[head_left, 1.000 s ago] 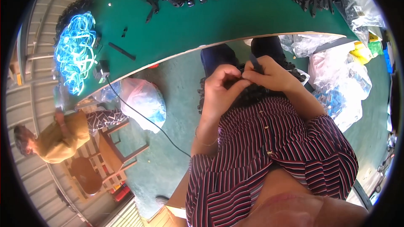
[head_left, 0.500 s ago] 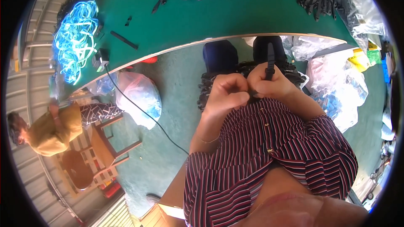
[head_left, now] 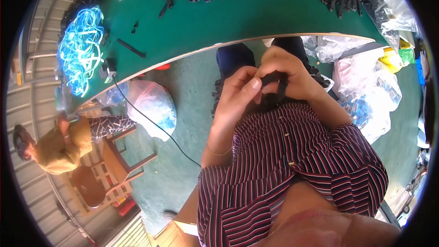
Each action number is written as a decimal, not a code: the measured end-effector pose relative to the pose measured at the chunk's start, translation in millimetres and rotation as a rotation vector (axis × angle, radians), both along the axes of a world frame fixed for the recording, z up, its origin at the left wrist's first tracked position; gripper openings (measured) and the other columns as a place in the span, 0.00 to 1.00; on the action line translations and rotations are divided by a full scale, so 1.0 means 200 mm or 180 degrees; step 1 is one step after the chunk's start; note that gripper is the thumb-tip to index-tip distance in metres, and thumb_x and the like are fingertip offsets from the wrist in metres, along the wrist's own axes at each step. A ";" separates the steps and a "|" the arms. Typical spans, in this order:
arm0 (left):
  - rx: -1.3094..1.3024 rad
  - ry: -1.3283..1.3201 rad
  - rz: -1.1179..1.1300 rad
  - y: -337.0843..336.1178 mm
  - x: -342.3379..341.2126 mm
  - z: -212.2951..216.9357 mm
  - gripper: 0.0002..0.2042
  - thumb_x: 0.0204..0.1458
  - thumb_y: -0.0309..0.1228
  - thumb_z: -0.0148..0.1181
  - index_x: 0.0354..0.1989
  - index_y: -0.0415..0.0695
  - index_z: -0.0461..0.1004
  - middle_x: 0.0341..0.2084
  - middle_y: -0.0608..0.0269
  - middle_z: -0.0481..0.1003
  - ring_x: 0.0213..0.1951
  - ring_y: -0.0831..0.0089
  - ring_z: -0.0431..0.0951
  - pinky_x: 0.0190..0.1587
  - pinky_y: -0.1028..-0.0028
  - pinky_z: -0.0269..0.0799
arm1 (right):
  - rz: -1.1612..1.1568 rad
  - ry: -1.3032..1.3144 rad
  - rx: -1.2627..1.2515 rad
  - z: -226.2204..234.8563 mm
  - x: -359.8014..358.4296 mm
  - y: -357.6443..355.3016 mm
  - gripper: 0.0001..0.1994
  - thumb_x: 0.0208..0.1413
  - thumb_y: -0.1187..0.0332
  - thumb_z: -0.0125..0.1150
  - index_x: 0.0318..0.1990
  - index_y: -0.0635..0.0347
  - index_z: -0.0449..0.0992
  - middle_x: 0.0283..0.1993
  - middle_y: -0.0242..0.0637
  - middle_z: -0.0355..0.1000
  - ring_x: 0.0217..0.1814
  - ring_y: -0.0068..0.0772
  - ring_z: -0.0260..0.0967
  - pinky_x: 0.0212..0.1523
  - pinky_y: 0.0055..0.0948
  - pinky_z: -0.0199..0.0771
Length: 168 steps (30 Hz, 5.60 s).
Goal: The person assembles small black plastic components by hand.
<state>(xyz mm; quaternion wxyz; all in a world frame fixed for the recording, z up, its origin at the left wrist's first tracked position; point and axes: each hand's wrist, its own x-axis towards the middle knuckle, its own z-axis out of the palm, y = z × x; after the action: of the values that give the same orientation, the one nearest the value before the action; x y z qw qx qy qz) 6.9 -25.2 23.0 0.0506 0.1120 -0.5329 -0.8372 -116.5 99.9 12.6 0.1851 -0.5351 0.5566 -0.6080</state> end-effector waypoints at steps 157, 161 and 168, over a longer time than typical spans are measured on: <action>0.0727 0.0436 -0.0044 0.00 0.09 -0.08 0.14 0.47 0.38 0.58 0.24 0.37 0.70 0.14 0.63 0.70 0.12 0.83 0.65 0.14 0.85 0.57 | 0.1103 -0.2071 0.0228 0.03 0.10 0.01 0.13 0.47 0.68 0.57 0.16 0.62 0.65 0.16 0.30 0.60 0.17 0.18 0.55 0.19 0.19 0.51; -0.0470 -0.0033 0.0241 -0.01 0.07 0.00 0.14 0.53 0.38 0.53 0.27 0.38 0.71 0.16 0.65 0.71 0.15 0.86 0.64 0.17 0.87 0.56 | -0.0190 0.0345 -0.0142 0.09 0.02 -0.04 0.14 0.39 0.73 0.65 0.36 0.62 0.72 0.35 0.34 0.66 0.33 0.27 0.63 0.33 0.25 0.63; -0.0511 0.0065 -0.0177 -0.06 0.04 -0.02 0.13 0.56 0.37 0.49 0.35 0.37 0.69 0.23 0.65 0.70 0.25 0.82 0.66 0.28 0.83 0.62 | 0.0014 0.0361 -0.0190 0.02 -0.03 0.00 0.14 0.41 0.74 0.64 0.37 0.64 0.71 0.34 0.38 0.67 0.35 0.34 0.65 0.36 0.28 0.64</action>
<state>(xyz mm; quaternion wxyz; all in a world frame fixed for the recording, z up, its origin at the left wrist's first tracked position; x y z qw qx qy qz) 14.8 -37.4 18.8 0.0416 0.0842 -0.6006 -0.7940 -123.0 99.4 16.9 0.1385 -0.5752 0.5466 -0.5926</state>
